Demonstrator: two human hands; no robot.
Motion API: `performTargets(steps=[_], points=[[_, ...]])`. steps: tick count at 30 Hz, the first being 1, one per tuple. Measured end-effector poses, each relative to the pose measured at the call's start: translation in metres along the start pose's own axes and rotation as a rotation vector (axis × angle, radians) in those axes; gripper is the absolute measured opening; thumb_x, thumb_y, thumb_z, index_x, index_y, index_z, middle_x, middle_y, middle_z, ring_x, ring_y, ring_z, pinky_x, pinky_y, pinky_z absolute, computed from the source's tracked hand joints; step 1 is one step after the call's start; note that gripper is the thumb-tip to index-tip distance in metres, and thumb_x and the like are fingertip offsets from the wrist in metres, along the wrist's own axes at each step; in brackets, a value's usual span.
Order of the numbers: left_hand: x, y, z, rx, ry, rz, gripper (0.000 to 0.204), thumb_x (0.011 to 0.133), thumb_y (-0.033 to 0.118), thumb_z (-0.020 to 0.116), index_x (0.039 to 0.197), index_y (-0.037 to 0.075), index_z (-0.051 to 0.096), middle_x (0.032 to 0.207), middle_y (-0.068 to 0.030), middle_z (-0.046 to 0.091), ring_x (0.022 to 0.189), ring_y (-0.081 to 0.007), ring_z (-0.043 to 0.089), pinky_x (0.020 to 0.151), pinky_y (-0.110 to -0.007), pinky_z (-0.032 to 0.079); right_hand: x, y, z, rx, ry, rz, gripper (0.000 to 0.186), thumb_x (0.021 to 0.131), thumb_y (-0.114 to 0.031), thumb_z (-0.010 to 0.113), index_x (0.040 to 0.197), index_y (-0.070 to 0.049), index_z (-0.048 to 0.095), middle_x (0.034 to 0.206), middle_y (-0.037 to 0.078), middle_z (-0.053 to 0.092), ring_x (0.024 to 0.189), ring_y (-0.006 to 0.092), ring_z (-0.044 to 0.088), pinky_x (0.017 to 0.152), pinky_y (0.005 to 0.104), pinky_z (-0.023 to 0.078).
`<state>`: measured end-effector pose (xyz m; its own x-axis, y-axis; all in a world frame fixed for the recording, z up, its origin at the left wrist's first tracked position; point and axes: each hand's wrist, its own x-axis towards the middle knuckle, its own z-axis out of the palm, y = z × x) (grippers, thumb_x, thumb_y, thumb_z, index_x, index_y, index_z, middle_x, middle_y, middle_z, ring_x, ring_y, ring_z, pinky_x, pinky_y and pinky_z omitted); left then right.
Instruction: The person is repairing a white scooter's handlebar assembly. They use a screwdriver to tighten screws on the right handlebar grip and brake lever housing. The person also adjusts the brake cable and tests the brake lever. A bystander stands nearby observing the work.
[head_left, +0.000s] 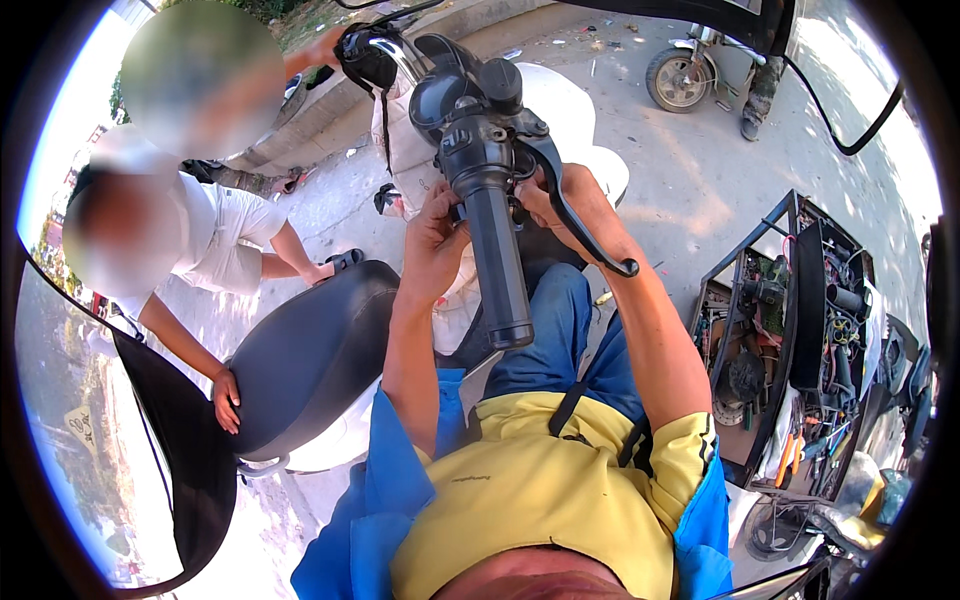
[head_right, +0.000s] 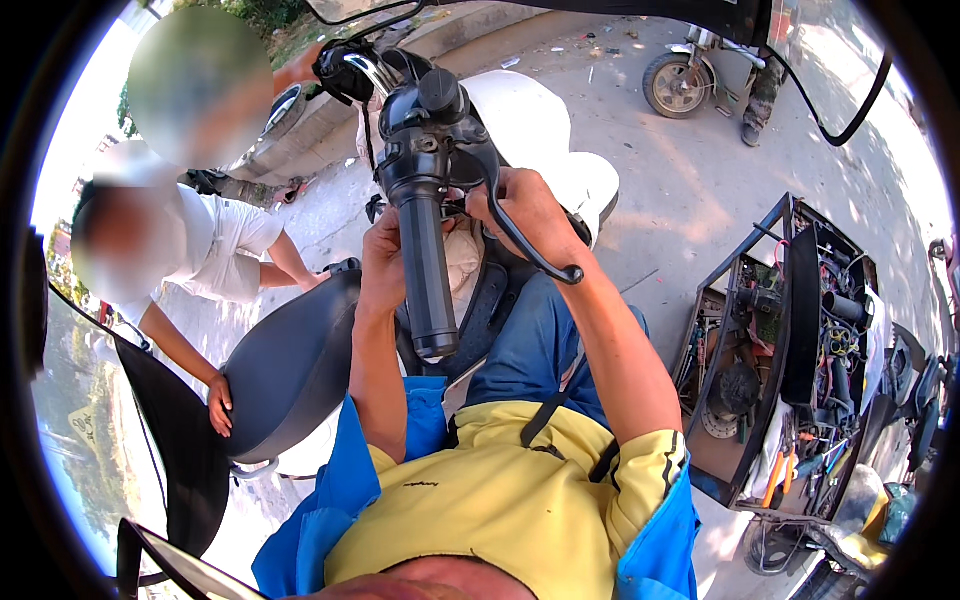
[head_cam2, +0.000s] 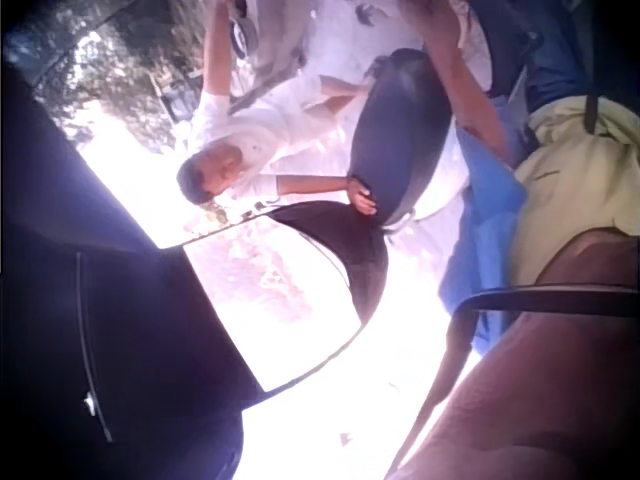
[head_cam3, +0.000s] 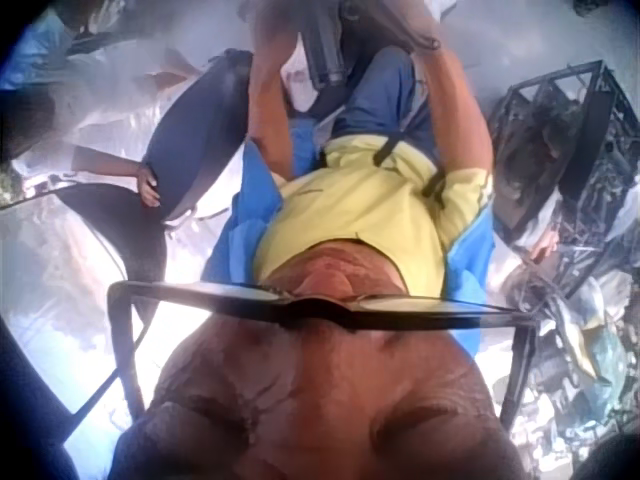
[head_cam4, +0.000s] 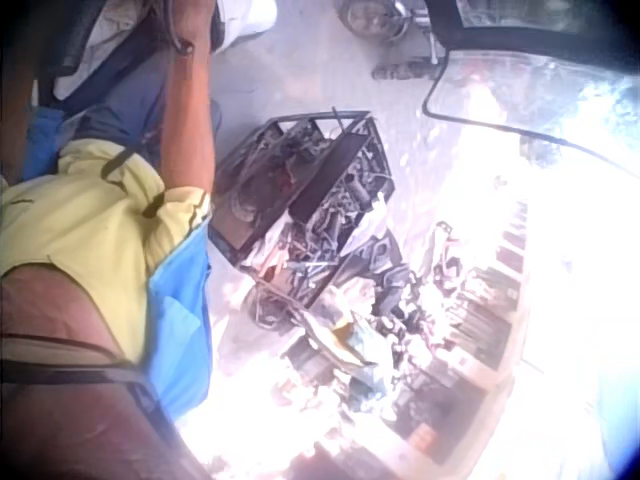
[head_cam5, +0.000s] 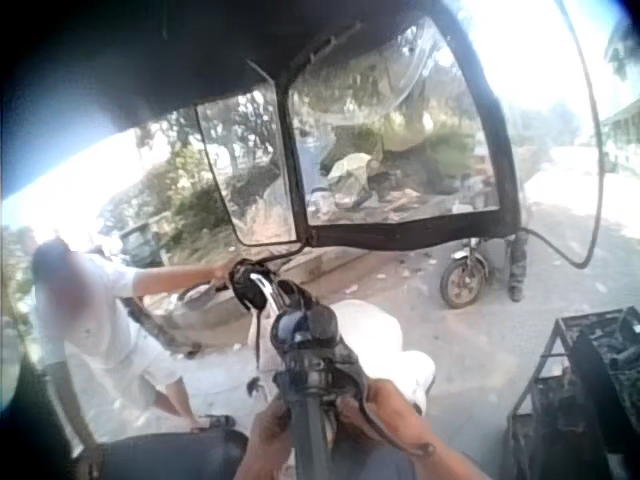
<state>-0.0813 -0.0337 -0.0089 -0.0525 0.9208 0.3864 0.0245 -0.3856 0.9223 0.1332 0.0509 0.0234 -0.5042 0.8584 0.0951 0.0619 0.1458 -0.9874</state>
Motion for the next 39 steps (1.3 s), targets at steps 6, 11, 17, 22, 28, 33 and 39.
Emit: performTargets(steps=[6, 11, 17, 22, 28, 33, 39], points=[[0.015, 0.005, -0.002, -0.182, -0.146, -0.146, 0.028, 0.092, 0.022, 0.077, 0.1, -0.003, 0.07, 0.133, -0.0122, 0.057, 0.107, -0.0171, 0.064, 0.089, -0.031, 0.052, -0.009, -0.013, -0.007, 0.021, 0.061, 0.054, 0.023, 0.097, -0.017, 0.067, 0.083, 0.001, 0.066, 0.069, 0.002, 0.06, 0.062, 0.0085, 0.052, 0.056, 0.0263, 0.038], [0.02, 0.015, 0.002, 0.088, -0.118, -0.157, 0.05, 0.084, 0.041, 0.086, 0.111, 0.0, 0.079, 0.077, -0.0019, 0.068, 0.073, -0.0124, 0.062, 0.065, -0.03, 0.048, 0.0, 0.02, -0.031, 0.135, -0.027, 0.044, 0.031, 0.093, -0.017, 0.071, 0.118, 0.0, 0.064, 0.089, 0.003, 0.066, 0.072, 0.0098, 0.06, 0.063, 0.0259, 0.049], [0.012, 0.016, -0.004, 0.131, -0.039, -0.115, 0.032, 0.086, 0.031, 0.074, 0.09, 0.0, 0.08, 0.076, -0.0047, 0.071, 0.072, -0.0134, 0.064, 0.069, -0.029, 0.05, 0.031, 0.084, -0.077, 0.029, 0.002, 0.132, 0.03, 0.093, -0.015, 0.07, 0.119, -0.002, 0.062, 0.09, 0.002, 0.065, 0.074, 0.0104, 0.06, 0.063, 0.0261, 0.048], [-0.008, -0.006, -0.016, -0.261, -0.049, -0.271, 0.028, 0.092, 0.027, 0.061, 0.083, 0.003, 0.071, 0.079, -0.0041, 0.069, 0.076, -0.0136, 0.069, 0.077, -0.028, 0.052, -0.008, 0.012, -0.038, 0.068, 0.003, 0.069, 0.017, 0.093, -0.014, 0.071, 0.103, -0.001, 0.066, 0.08, 0.001, 0.063, 0.069, 0.0087, 0.056, 0.061, 0.0261, 0.044], [-0.014, -0.014, -0.019, -0.292, 0.004, -0.24, 0.043, 0.097, 0.037, 0.074, 0.105, -0.005, 0.077, 0.101, -0.0136, 0.074, 0.091, -0.0167, 0.073, 0.084, -0.029, 0.058, -0.003, -0.002, -0.005, 0.099, 0.065, 0.016, 0.014, 0.092, -0.012, 0.07, 0.085, 0.0, 0.069, 0.07, 0.002, 0.06, 0.063, 0.0078, 0.053, 0.059, 0.0261, 0.041], [-0.007, -0.016, -0.014, -0.422, -0.056, -0.259, 0.025, 0.099, 0.023, 0.068, 0.093, -0.001, 0.07, 0.128, -0.0205, 0.067, 0.104, -0.024, 0.073, 0.095, -0.034, 0.059, -0.01, -0.019, -0.007, 0.176, 0.134, 0.074, 0.014, 0.093, -0.01, 0.067, 0.082, 0.0, 0.066, 0.071, 0.003, 0.06, 0.063, 0.011, 0.055, 0.06, 0.0262, 0.044], [-0.004, -0.018, -0.006, -0.401, -0.081, -0.246, 0.019, 0.097, 0.019, 0.062, 0.092, 0.001, 0.064, 0.134, -0.0187, 0.063, 0.114, -0.0242, 0.069, 0.103, -0.036, 0.054, -0.022, 0.001, -0.006, 0.471, 0.197, 0.048, 0.029, 0.101, -0.027, 0.074, 0.108, 0.001, 0.069, 0.083, 0.002, 0.065, 0.069, 0.0106, 0.058, 0.064, 0.0261, 0.046]])
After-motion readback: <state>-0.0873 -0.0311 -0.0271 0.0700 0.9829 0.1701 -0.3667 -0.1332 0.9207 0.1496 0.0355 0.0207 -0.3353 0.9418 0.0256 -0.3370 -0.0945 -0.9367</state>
